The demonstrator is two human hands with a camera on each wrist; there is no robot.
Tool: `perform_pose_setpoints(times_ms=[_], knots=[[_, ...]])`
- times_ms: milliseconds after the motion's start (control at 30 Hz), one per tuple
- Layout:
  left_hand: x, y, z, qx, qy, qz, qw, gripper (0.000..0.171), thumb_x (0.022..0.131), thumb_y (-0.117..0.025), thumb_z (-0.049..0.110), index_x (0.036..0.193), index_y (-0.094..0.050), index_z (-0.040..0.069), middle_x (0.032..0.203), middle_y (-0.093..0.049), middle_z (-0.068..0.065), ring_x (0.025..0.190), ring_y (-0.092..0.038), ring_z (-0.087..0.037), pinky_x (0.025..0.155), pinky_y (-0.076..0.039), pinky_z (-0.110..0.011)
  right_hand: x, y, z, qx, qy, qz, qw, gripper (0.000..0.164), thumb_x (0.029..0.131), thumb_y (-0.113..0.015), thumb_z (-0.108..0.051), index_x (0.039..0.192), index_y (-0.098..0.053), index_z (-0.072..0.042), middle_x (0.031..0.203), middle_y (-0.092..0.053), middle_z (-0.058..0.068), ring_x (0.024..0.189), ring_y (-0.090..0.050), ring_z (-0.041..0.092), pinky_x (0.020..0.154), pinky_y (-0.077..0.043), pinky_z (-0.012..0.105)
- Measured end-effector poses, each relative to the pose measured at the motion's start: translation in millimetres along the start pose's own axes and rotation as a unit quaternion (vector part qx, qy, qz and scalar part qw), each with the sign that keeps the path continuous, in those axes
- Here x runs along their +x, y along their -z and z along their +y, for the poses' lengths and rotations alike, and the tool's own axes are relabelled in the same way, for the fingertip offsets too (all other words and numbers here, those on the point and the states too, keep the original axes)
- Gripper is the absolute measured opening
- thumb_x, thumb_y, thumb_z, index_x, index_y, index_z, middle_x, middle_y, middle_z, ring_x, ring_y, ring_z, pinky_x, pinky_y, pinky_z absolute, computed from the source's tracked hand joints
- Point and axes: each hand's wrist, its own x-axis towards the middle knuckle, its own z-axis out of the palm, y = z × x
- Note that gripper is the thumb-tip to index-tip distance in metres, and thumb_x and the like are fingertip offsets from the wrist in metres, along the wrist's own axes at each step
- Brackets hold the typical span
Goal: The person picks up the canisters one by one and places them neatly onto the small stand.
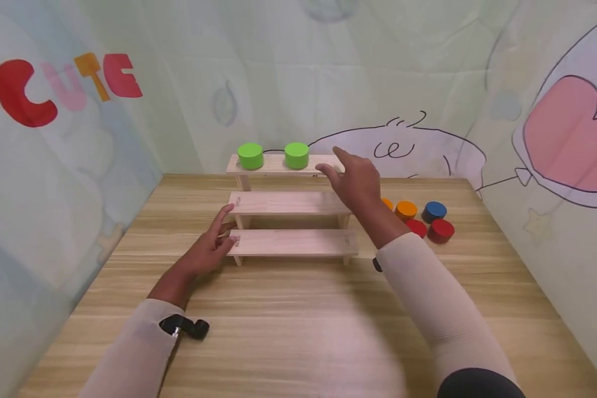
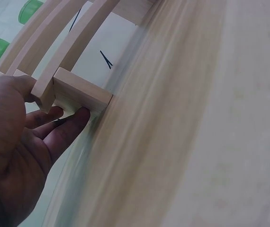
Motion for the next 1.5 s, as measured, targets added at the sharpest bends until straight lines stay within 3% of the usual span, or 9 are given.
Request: perform_pose_setpoints(times_ms=[267,467,533,700,800,967,1200,1333,1500], knots=[[0.7,-0.1,2.4,-0.001,0.001,-0.003,1.0000,0.078,0.117,-0.050,0.017,0.175,-0.004,0.038,0.173,-0.036,-0.031,0.145,-0.057,-0.053,0.116,-0.050,-0.068,-27,18,-4,0.077,-0.033,-0.005,0.996,0.053,0.100,-0.082,-0.030,0.146,-0.070,-0.006,0.142,-0.074,0.017,0.109,-0.081,0.040,0.092,-0.067,0.051],[1.2,0.9,-0.7,0.002,-0.004,-0.007,1.0000,0.077,0.117,-0.049,0.017,0.176,-0.002,0.037,0.173,-0.036,-0.032,0.144,-0.059,-0.053,0.115,-0.050,-0.068,-46,33,-6,0.100,-0.067,-0.017,0.993,0.050,0.101,-0.081,-0.032,0.146,-0.072,-0.012,0.150,-0.069,0.014,0.071,-0.076,0.037,0.062,-0.055,0.020],[1.0,1.6,-0.6,0.005,-0.005,-0.006,1.0000,0.077,0.117,-0.049,0.018,0.176,-0.002,0.037,0.173,-0.036,-0.032,0.144,-0.058,-0.053,0.115,-0.050,-0.067,-50,38,-5,0.112,-0.080,-0.027,0.990,0.049,0.101,-0.081,-0.031,0.146,-0.072,-0.013,0.152,-0.068,0.014,0.078,-0.080,0.039,0.064,-0.055,0.018],[1.5,2.8,-0.5,0.005,-0.004,-0.002,1.0000,0.078,0.117,-0.049,0.018,0.175,-0.002,0.039,0.173,-0.036,-0.031,0.145,-0.058,-0.053,0.116,-0.050,-0.068,-59,49,0,0.134,-0.114,-0.051,0.983,0.047,0.101,-0.080,-0.033,0.145,-0.073,-0.017,0.155,-0.067,0.010,0.131,-0.072,0.037,0.084,-0.064,0.031],[1.8,2.6,-0.7,0.004,-0.002,-0.003,1.0000,0.078,0.117,-0.050,0.017,0.175,-0.003,0.039,0.173,-0.036,-0.031,0.146,-0.057,-0.053,0.115,-0.050,-0.067,-65,53,4,0.149,-0.127,-0.059,0.979,0.048,0.101,-0.080,-0.032,0.146,-0.072,-0.017,0.155,-0.067,0.010,0.146,-0.062,0.036,0.086,-0.060,0.016],[1.2,1.3,-1.7,0.006,-0.007,-0.003,1.0000,0.079,0.116,-0.050,0.015,0.176,-0.002,0.035,0.172,-0.036,-0.033,0.146,-0.056,-0.053,0.115,-0.051,-0.067,-80,60,17,0.165,-0.167,-0.063,0.970,0.048,0.101,-0.081,-0.030,0.146,-0.072,-0.015,0.156,-0.066,0.012,0.122,-0.073,0.039,0.071,-0.052,0.007],[3.5,1.0,-3.4,0.008,-0.007,-0.001,0.9999,0.078,0.116,-0.050,0.017,0.175,-0.003,0.040,0.173,-0.037,-0.031,0.145,-0.058,-0.052,0.115,-0.050,-0.067,-99,70,38,0.123,-0.177,-0.099,0.971,0.051,0.101,-0.081,-0.032,0.148,-0.070,-0.014,0.149,-0.068,0.021,0.125,-0.064,0.039,0.072,-0.045,0.006],[2.8,1.3,-2.4,0.009,-0.005,-0.001,0.9999,0.078,0.116,-0.050,0.018,0.175,-0.003,0.038,0.173,-0.036,-0.031,0.145,-0.058,-0.053,0.115,-0.050,-0.068,-108,74,48,0.112,-0.158,-0.117,0.974,0.050,0.099,-0.083,-0.024,0.146,-0.072,-0.011,0.141,-0.073,0.023,0.078,-0.058,0.030,0.055,-0.041,0.018],[2.4,0.8,-1.0,0.007,0.002,-0.003,1.0000,0.078,0.116,-0.051,0.018,0.175,-0.003,0.038,0.174,-0.035,-0.031,0.145,-0.057,-0.054,0.116,-0.050,-0.068,-114,77,59,0.099,-0.159,-0.140,0.972,0.052,0.097,-0.085,-0.022,0.146,-0.071,-0.011,0.144,-0.071,0.023,0.065,-0.045,0.019,0.050,-0.036,0.027]])
